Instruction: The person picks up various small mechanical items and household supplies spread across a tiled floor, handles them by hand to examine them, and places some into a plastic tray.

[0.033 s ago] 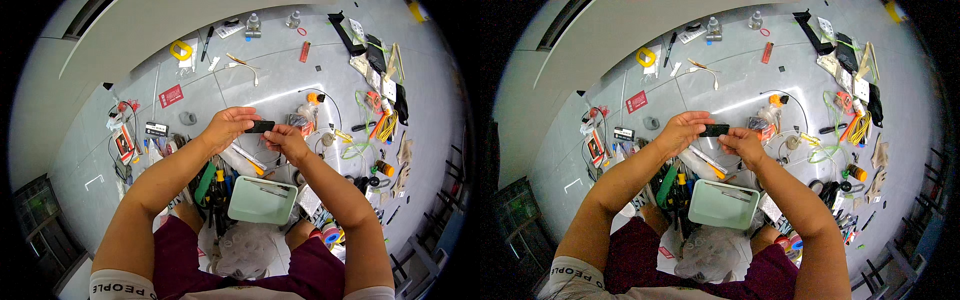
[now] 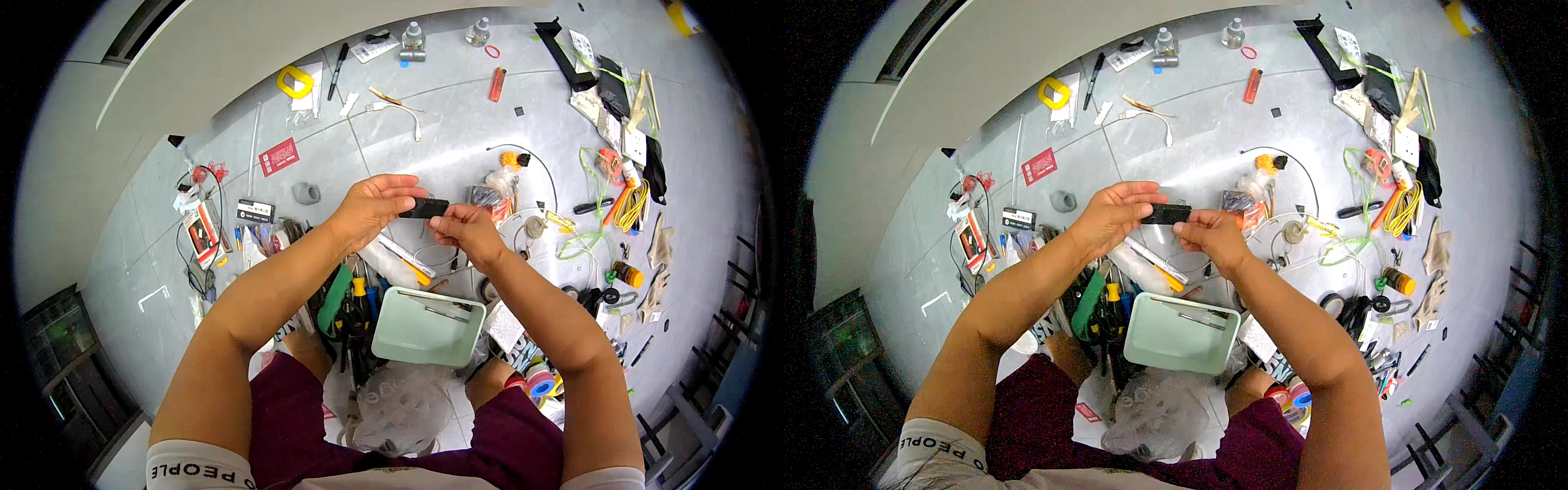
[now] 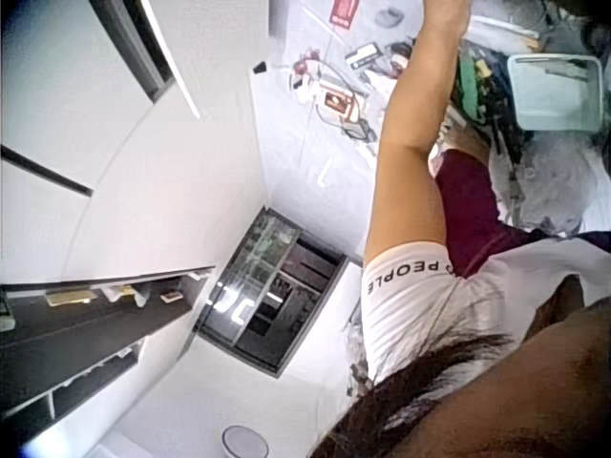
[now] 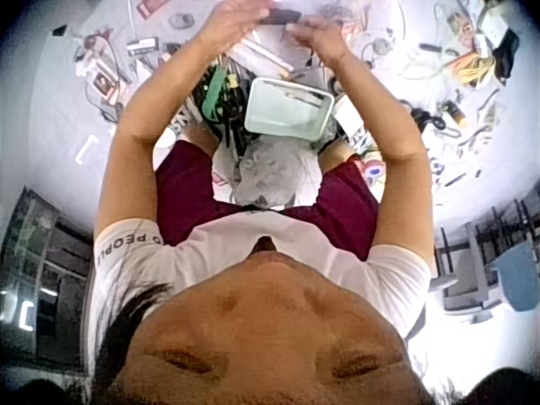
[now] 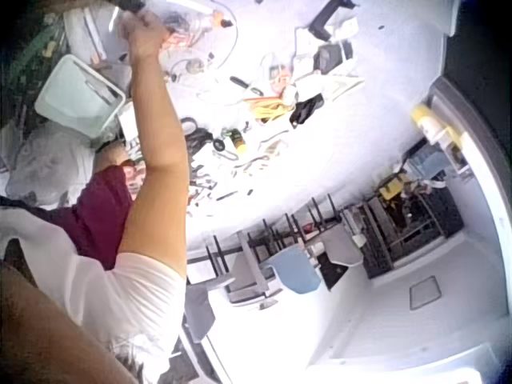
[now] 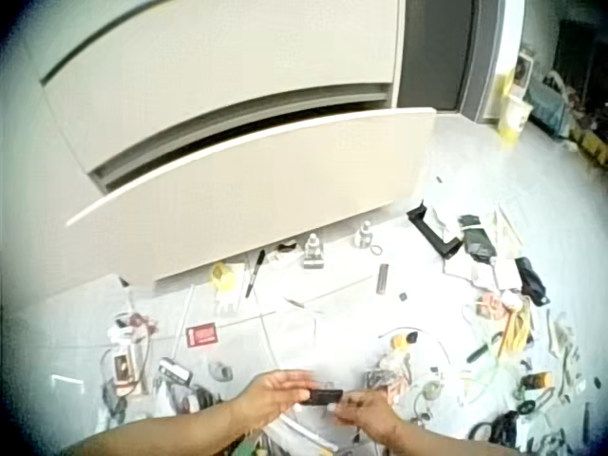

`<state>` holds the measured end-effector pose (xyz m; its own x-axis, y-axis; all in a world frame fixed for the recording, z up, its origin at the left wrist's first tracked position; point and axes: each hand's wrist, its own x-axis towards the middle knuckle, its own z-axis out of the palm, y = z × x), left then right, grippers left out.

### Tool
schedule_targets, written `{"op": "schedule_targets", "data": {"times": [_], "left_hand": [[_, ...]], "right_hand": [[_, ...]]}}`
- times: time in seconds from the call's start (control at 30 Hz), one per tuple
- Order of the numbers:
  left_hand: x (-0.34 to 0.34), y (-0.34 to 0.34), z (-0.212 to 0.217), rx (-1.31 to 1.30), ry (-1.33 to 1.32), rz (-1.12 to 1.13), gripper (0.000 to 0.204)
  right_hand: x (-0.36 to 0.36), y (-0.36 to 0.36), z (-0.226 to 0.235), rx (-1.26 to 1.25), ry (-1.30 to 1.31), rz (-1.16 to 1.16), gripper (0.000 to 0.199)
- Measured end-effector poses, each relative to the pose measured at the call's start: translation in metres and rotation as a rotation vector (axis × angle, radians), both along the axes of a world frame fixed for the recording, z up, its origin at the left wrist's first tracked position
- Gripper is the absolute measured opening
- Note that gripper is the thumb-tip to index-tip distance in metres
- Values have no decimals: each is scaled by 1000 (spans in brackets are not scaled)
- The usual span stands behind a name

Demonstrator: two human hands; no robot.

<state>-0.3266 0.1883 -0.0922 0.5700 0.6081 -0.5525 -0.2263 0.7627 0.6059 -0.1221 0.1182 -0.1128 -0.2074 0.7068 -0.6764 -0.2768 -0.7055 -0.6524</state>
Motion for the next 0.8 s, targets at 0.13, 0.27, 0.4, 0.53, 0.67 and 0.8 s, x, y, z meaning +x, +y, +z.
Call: {"op": "schedule_targets", "data": {"times": [0.13,0.27,0.4,0.53,0.67,0.8], "left_hand": [[5,-6,11,-31,14,81,34],[7,-16,21,92,193,-16,34],[10,-22,29,294,306,-122,29],[19,-33,45,665,423,-226,29],[27,-52,59,566,268,-147,34],[24,-69,51,548,244,-200,35]], "right_hand": [[4,-6,14,307,-391,60,18],[10,-15,21,410,-461,45,16],[10,-26,41,180,-157,-13,15],[12,-34,55,157,6,-53,22],[11,-49,60,33,276,-104,22],[14,-75,66,-61,409,-140,25]]}}
